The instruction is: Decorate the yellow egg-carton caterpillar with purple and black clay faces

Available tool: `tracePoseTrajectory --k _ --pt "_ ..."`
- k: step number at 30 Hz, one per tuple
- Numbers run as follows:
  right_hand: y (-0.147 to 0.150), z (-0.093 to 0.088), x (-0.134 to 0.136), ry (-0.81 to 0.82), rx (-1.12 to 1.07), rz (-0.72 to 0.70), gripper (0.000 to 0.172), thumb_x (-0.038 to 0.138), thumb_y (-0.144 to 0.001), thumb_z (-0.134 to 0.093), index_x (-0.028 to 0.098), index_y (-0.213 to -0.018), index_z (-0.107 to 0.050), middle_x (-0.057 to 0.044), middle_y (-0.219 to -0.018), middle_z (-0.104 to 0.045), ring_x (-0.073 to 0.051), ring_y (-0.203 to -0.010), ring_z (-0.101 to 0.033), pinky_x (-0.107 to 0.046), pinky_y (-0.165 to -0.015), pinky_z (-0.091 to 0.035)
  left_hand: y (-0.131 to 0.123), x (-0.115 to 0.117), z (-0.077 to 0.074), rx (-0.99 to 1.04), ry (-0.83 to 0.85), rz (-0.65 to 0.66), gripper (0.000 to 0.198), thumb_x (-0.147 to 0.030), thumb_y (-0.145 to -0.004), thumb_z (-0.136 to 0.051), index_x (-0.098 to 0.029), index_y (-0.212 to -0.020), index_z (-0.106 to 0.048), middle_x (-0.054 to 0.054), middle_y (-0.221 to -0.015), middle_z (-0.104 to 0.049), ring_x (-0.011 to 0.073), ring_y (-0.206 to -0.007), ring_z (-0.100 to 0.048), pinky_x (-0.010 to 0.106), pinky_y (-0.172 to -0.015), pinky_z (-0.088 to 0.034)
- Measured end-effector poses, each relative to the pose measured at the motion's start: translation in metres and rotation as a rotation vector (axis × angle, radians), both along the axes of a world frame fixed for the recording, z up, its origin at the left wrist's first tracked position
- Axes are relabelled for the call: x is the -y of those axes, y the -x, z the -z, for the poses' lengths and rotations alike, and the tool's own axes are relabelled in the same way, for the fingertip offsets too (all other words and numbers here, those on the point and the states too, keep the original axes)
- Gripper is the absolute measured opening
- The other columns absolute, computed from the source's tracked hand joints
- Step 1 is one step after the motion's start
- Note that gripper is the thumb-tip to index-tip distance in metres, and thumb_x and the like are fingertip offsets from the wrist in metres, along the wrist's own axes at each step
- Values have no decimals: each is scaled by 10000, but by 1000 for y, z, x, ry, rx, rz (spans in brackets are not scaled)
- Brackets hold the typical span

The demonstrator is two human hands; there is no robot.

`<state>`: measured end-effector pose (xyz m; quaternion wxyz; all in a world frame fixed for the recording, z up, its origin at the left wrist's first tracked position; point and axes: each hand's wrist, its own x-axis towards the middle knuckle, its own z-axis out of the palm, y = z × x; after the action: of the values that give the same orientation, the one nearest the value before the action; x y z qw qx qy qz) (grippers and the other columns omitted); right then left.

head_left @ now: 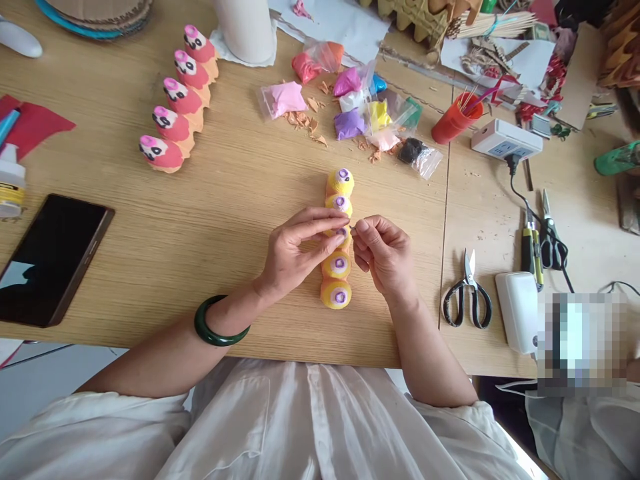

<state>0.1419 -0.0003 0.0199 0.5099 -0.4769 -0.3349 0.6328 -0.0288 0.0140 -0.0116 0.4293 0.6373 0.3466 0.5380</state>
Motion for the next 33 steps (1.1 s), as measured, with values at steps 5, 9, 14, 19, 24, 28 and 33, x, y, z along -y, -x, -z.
tracePoseTrajectory --k 5,9,14,19,24,28,33 --pt "1 2 0 -3 12 -16 466 585 -756 -930 192 -731 -681 83 -557 -496 -39 -453 -400 -177 -371 -313 0 2 1 43 22 13 208 -268 -964 -811 -259 -1171 -831 49 -1210 -793 160 -1041 -794 272 -903 -693" --pt "2 3 2 -17 84 -23 470 604 -771 -914 195 -738 -685 75 -569 -512 -43 -455 -408 -188 -375 -323 -1 1 0 4 -11 -39 115 -296 -976 -799 -257 -1075 -843 35 -1116 -820 162 -1030 -796 274 -901 -686" --pt "3 1 4 -69 142 -1 505 664 -888 -782 198 -722 -683 53 -610 -532 -44 -448 -392 -208 -383 -336 0 1 -2 3 -6 -48 97 -262 -991 -777 -259 -1058 -846 22 -1076 -830 154 -1007 -799 290 -940 -675" --pt "2 -1 5 -54 200 16 471 664 -897 -772 203 -813 -731 51 -619 -545 -54 -461 -411 -210 -390 -354 0 1 -3 6 13 -96 105 -306 -991 -779 -254 -1051 -847 25 -1066 -827 151 -996 -796 257 -880 -680" --pt "3 -3 7 -39 196 9 448 615 -808 -883 202 -796 -707 53 -611 -569 -54 -458 -418 -209 -383 -347 1 0 -1 17 -3 -93 108 -266 -984 -787 -266 -1071 -851 21 -1071 -827 138 -1007 -789 233 -884 -666" --pt "5 -4 6 -77 189 50 403 568 -823 -887 205 -827 -712 51 -642 -576 -54 -477 -411 -214 -399 -350 1 0 0 6 16 -70 121 -252 -987 -781 -272 -1081 -854 15 -1077 -828 146 -1022 -786 265 -948 -649" --pt "5 -1 6 -130 265 64 337 527 -859 -859 214 -884 -736 33 -696 -625 -72 -527 -459 -230 -449 -390 1 1 0 -14 68 -56 108 -297 -985 -784 -261 -1054 -859 24 -1070 -831 165 -1011 -791 294 -946 -655"
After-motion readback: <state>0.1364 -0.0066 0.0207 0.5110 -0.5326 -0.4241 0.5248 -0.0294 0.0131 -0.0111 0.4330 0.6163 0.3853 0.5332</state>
